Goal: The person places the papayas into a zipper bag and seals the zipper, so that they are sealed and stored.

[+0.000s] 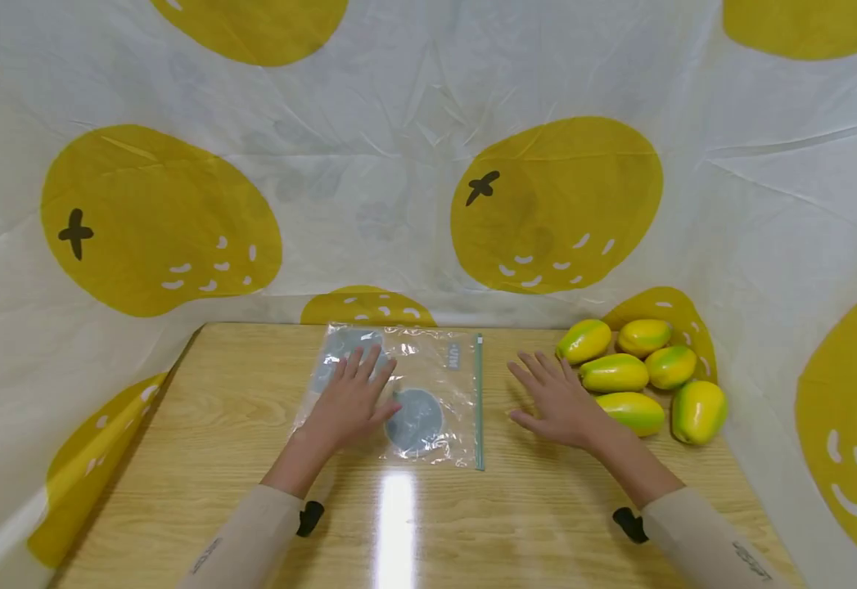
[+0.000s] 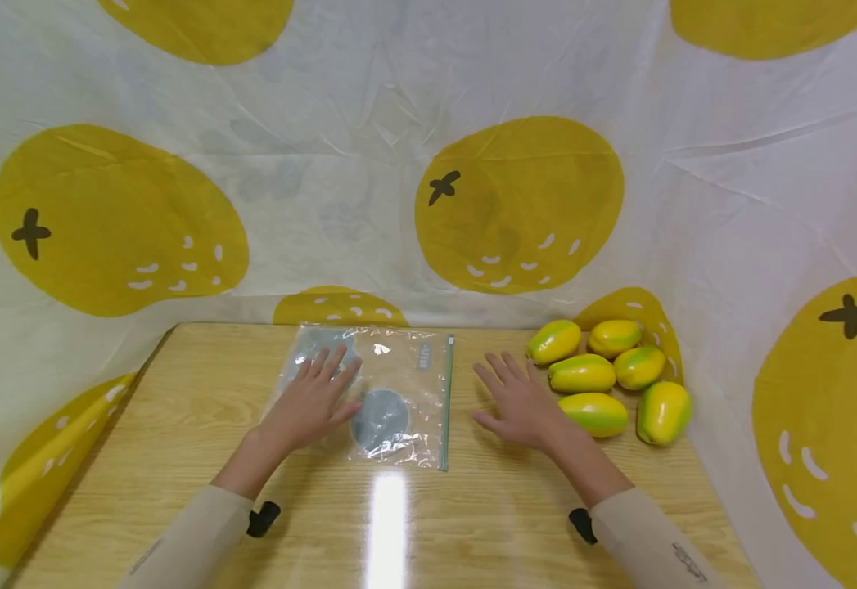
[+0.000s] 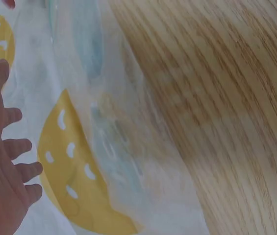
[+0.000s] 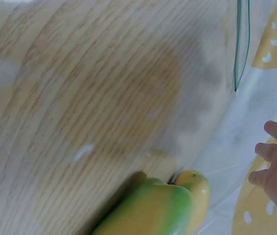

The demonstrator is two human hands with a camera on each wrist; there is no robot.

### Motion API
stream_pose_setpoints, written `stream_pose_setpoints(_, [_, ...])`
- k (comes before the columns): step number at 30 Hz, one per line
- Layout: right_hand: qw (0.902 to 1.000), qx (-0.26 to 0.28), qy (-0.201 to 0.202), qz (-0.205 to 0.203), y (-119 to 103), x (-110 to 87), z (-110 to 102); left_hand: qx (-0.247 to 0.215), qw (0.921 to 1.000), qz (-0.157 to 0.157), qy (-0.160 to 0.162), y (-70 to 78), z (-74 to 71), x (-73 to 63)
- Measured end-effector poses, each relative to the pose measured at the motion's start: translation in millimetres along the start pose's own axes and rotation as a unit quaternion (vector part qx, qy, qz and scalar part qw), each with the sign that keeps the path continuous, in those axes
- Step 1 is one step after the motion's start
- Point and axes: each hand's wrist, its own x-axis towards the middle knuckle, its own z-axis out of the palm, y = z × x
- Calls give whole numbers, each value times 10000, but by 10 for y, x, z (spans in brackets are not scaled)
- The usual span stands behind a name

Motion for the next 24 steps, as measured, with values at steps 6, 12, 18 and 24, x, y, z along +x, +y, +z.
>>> stream_pose_setpoints(6, [9996,210,-27,-212,-18,34,72,35,9998,162,-90,55,78,53])
stream_pose_setpoints(12, [9984,444,-232,-249,-42,60,158,-313,9991,157,-238,127,139,98])
stream_pose_setpoints(18, [9971,542,-453,-269,-82,65,240,-469,9982,263,-269,210,198,160])
stream_pose_setpoints(24, [9960,690,-414,-393,-120,55,306,-536,9972,451,-257,301,269,229])
